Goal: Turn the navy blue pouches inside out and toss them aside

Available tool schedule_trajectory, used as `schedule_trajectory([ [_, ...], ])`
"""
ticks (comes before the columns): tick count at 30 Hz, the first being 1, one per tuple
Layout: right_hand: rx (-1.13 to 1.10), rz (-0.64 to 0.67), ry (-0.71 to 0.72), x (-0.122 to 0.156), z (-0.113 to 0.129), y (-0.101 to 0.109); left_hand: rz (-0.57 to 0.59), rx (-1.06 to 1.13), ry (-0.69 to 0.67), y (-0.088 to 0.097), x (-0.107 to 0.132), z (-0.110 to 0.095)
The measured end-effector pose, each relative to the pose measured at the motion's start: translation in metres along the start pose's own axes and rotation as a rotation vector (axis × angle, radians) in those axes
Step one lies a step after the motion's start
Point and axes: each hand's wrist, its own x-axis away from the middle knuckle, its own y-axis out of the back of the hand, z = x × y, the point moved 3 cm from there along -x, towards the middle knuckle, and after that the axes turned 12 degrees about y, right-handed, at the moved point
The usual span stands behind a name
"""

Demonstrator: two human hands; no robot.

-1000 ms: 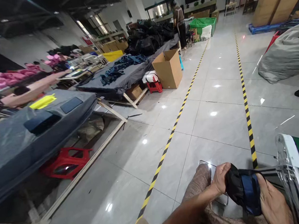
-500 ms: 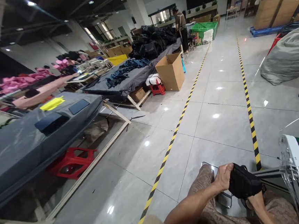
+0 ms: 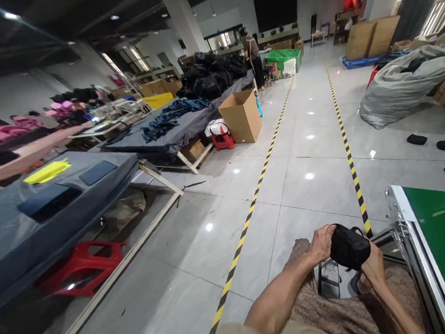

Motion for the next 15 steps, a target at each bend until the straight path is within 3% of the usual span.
schedule_trajectory([
  [6,0.018,0.042,-0.109,0.014,-0.003,-0.004,-0.08,0.078,0.07,-0.005,0.026,0.016],
  [10,-0.048,0.119,-0.104,0.001,0.005,0.003,-0.075,0.155,0.122,-0.008,0.032,0.013],
  [12,-0.104,0.13,-0.166,-0.003,0.008,0.01,-0.054,0.197,0.159,-0.014,0.035,0.011],
  [15,-0.188,0.134,-0.31,0.005,0.01,0.011,-0.015,0.379,0.332,-0.029,0.041,0.019],
])
